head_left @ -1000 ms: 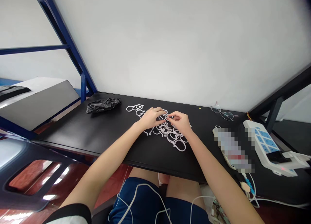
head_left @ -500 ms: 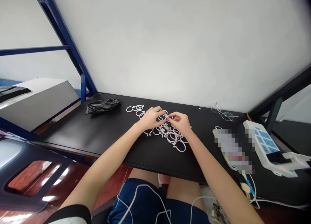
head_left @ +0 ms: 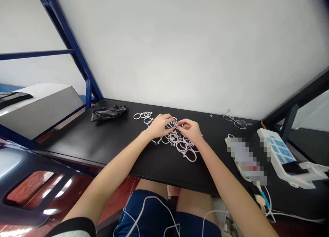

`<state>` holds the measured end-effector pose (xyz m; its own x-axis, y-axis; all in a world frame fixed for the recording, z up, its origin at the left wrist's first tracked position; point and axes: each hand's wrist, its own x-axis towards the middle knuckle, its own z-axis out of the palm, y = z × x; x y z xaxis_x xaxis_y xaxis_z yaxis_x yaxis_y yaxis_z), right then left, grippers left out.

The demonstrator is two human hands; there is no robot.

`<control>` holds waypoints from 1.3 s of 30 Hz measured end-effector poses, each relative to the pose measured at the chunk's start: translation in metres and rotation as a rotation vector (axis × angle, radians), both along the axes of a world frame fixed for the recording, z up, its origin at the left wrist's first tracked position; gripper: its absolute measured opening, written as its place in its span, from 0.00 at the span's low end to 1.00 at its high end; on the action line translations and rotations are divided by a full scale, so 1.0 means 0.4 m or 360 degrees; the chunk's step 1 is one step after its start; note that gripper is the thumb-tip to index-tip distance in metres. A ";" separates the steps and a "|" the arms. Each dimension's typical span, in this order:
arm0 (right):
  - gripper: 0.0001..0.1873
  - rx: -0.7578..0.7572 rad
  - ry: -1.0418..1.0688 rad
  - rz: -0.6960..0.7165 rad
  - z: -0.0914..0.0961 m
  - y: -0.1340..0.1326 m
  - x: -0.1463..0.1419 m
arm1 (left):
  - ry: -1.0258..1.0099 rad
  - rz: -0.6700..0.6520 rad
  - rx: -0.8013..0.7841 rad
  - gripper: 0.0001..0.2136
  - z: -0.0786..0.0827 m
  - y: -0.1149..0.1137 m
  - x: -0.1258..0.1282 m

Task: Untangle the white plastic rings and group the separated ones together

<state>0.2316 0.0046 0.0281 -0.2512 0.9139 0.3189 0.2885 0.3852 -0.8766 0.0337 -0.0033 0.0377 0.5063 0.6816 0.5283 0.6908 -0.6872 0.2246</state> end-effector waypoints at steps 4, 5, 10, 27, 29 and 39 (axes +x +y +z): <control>0.19 -0.0086 0.0093 -0.0019 0.010 -0.007 -0.005 | -0.0274 -0.0106 -0.0088 0.13 -0.001 -0.004 0.005; 0.19 -0.0101 0.0131 -0.0041 0.013 -0.010 -0.007 | -0.0393 -0.0142 -0.0133 0.14 0.001 -0.008 0.010; 0.24 0.0307 0.0023 -0.0156 0.017 -0.031 -0.012 | -0.0946 -0.0363 -0.0593 0.16 0.010 -0.025 0.047; 0.24 0.1001 -0.0078 -0.0177 -0.006 -0.059 -0.043 | -0.1377 -0.0544 -0.1355 0.19 0.027 -0.044 0.081; 0.24 0.1032 -0.0092 -0.0187 -0.009 -0.058 -0.044 | -0.1389 -0.0524 -0.1204 0.19 0.027 -0.048 0.087; 0.23 0.1108 -0.0051 -0.0215 -0.009 -0.055 -0.040 | -0.0916 -0.0218 -0.0521 0.16 -0.010 -0.061 0.097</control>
